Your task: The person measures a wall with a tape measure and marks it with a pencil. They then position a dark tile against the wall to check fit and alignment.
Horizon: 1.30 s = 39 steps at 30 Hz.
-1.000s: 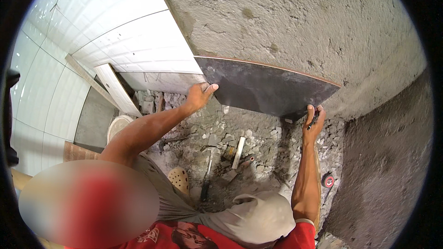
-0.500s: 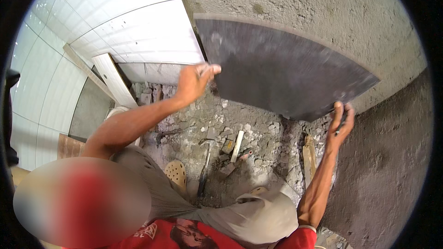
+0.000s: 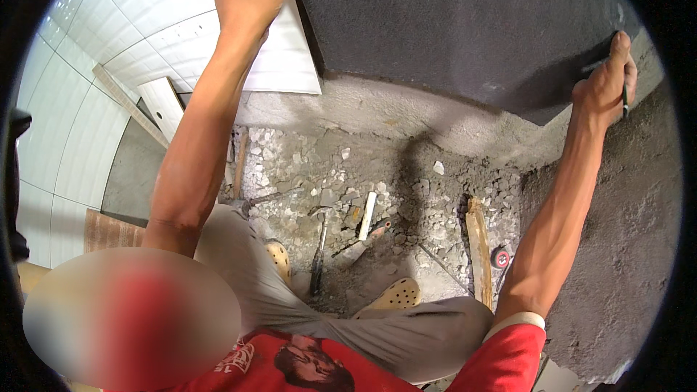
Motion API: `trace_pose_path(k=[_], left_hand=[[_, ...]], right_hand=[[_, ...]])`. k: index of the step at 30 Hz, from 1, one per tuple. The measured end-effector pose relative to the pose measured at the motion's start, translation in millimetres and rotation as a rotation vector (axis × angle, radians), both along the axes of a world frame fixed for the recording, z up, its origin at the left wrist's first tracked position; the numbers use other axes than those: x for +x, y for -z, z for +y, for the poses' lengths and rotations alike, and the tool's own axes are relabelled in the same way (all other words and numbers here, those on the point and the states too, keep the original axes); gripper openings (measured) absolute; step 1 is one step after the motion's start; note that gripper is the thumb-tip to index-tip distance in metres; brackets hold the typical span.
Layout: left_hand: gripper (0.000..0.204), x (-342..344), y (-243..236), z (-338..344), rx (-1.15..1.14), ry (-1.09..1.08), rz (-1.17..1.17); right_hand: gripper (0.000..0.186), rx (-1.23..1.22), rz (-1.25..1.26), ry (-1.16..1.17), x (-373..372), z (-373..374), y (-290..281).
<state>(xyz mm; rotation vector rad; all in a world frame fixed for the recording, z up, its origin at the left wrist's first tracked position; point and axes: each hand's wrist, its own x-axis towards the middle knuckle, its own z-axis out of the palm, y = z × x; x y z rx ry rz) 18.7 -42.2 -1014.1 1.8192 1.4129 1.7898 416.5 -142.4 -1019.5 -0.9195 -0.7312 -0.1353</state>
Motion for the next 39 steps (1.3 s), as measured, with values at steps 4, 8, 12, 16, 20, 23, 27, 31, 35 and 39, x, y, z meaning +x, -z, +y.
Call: trace_pose_path(k=[4,8,12,16,20,23,27,31,35,39], left_hand=[[0.05,2.3,-3.3,0.7,0.161,0.198,-0.215],[0.117,23.1,54.3,-69.6,-0.462,0.072,-0.338],[0.128,64.3,137.9,-97.8,-1.208,0.667,-1.079],[0.112,91.8,158.3,-55.9,-0.804,0.752,-1.234],[0.103,90.0,137.2,-40.9,-0.805,0.681,-1.32],[0.098,81.0,124.8,-44.9,-0.798,0.578,-1.348],[0.094,73.9,129.9,-48.0,-0.738,0.487,-1.372],[0.085,77.7,145.9,-44.1,-0.8,0.535,-1.434],[0.08,80.3,160.3,-36.3,-0.839,0.478,-1.441],[0.085,76.3,167.4,-25.5,-0.851,0.458,-1.419]], right_hand=[[0.064,0.089,0.02,-0.007,-7.2,1.8,-16.7],[0.061,0.084,0.183,-0.071,-12.7,-3.9,-13.6],[0.063,0.072,0.198,-0.134,-11.4,1.5,-6.4],[0.064,0.103,0.229,-0.093,-2.1,14.5,7.0],[0.058,0.136,0.222,0.002,13.3,29.7,23.5],[0.049,0.131,0.238,-0.013,24.6,38.2,30.9],[0.041,0.188,0.198,-0.061,28.9,39.6,29.9],[0.04,0.183,0.16,0.01,18.5,32.7,28.0],[0.04,0.185,0.157,-0.003,6.8,32.4,37.8],[0.048,0.055,0.216,0.045,3.2,41.6,49.7]])
